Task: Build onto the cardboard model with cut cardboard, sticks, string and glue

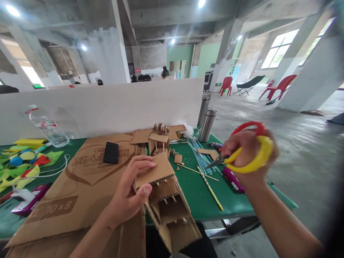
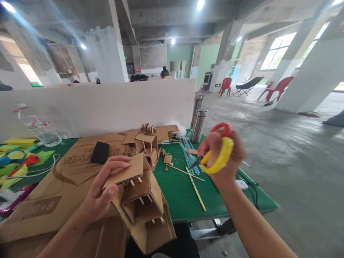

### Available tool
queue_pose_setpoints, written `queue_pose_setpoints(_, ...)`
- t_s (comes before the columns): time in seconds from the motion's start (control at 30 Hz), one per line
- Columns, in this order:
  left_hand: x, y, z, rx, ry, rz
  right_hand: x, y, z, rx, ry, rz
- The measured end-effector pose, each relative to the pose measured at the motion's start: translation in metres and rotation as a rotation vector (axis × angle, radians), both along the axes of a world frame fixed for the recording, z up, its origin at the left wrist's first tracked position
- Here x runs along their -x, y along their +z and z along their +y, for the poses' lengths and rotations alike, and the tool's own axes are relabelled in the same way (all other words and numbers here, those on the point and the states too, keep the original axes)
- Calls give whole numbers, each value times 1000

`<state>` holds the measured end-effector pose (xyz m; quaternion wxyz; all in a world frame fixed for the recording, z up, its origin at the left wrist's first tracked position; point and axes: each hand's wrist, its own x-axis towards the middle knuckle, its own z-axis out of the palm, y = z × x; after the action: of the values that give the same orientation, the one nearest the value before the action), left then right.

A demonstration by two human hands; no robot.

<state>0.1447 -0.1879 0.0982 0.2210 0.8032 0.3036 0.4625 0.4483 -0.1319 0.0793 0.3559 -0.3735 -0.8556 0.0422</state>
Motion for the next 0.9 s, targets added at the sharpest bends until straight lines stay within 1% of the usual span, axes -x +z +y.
queue_pose_setpoints(0.07,3,3,0,-86,8,55,16,-19,8,36,65,-171)
queue_pose_setpoints(0.13,6,6,-1,-174,31,87,27,-35,16,53,87,-239)
queue_pose_setpoints(0.23,13,13,-1,-272,88,95,35,-56,26,72,96,-299)
queue_pose_setpoints(0.3,18,16,0,-310,120,116,41,-70,30,92,129,-356)
queue_pose_setpoints(0.4,25,20,2,-344,136,187,55,-91,34,136,215,-437)
queue_pose_setpoints(0.5,28,21,2,-366,125,239,70,-106,34,177,267,-471)
queue_pose_setpoints(0.57,27,20,2,-382,131,262,75,-111,33,197,268,-469)
queue_pose_setpoints(0.67,25,17,3,-403,156,298,78,-111,34,227,255,-445)
queue_pose_setpoints(0.83,24,6,10,-433,138,343,72,-99,31,310,295,-388)
queue_pose_setpoints(0.9,24,0,13,-439,126,355,63,-93,33,336,257,-354)
